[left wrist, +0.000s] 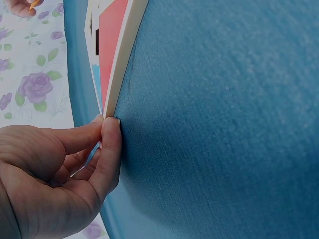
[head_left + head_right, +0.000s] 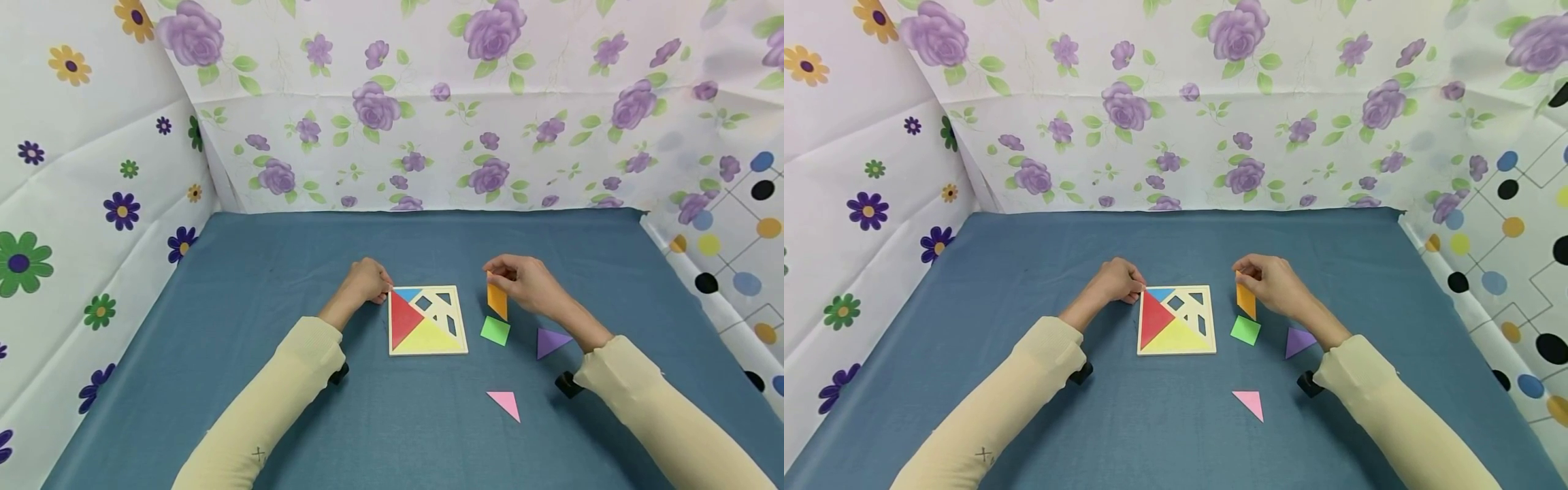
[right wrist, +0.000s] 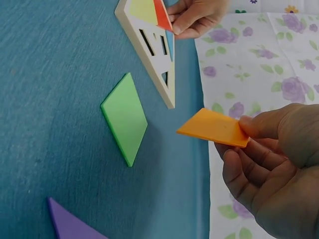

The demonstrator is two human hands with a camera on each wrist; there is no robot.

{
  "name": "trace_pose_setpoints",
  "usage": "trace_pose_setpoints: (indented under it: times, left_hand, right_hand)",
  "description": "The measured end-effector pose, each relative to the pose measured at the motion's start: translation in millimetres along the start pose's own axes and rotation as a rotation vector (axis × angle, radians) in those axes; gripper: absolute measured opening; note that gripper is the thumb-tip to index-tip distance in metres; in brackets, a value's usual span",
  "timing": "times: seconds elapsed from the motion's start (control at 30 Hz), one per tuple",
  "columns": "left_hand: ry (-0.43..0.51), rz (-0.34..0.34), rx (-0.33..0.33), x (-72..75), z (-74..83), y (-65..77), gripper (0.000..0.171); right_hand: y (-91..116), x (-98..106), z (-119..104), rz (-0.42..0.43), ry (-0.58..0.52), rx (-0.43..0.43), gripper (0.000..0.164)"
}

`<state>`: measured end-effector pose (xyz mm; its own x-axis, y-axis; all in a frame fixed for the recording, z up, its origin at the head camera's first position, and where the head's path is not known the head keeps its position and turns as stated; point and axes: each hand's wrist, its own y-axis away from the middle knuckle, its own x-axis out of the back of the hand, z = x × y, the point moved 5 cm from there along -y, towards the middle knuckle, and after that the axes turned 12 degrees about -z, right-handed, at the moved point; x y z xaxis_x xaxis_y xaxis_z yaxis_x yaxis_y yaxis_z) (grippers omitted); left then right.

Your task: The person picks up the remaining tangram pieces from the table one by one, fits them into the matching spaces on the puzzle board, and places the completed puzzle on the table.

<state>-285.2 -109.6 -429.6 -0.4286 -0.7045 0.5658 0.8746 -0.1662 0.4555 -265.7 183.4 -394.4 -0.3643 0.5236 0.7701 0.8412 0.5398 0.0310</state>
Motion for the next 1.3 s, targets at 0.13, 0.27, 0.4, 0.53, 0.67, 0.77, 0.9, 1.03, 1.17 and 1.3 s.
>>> trace_pose_setpoints:
  times: [0.13,0.27,0.4,0.53,0.67,0.77,0.9,1.03,1.17,1.3]
  left_hand:
    - [0.0,-0.002,0.015,-0.6,-1.0,-3.0,0.008]
    - [0.002,-0.003,0.019,-0.8,-1.2,-3.0,0.008]
    - [0.009,-0.004,0.006,-1.1,-0.1,0.1,0.009]
    - [0.018,-0.006,0.002,-2.3,-0.2,0.3,0.009]
    - [0.012,-0.003,0.004,-2.1,-0.5,-0.1,0.009]
    - [0.006,-0.002,0.009,-1.1,-0.2,-0.1,0.009]
    - [0.007,-0.005,0.015,-0.7,-0.3,-0.1,0.009]
    - [0.01,-0.004,0.008,-0.2,-0.3,1.1,0.009]
    - [0.019,-0.003,0.003,0.1,-0.3,2.0,0.008]
    - [0.024,-0.005,-0.003,-0.2,-0.4,1.9,0.008]
  right_hand:
    - [-0.8,-1.1,-2.2,-0.011,-0.02,0.002,0.019]
    - [-2.2,-2.3,-5.6,-0.018,-0.036,0.011,0.019]
    - [-3.7,-4.7,-8.0,-0.027,-0.04,0.0,0.018]
    - [-4.8,-7.5,-9.6,-0.045,-0.048,-0.013,0.019]
    - [-7.2,-10.3,-11.3,-0.054,-0.063,-0.005,0.02]
    - [-9.3,-11.9,-12.5,-0.055,-0.073,0.012,0.02]
    - [-12.0,-14.0,-15.0,-0.054,-0.083,0.029,0.02]
    - [-14.7,-16.7,-17.6,-0.06,-0.104,0.022,0.02]
    - [-16.0,-19.5,-19.4,-0.078,-0.133,0.022,0.02]
    - [-16.6,-21.8,-20.5,-0.08,-0.145,0.031,0.02]
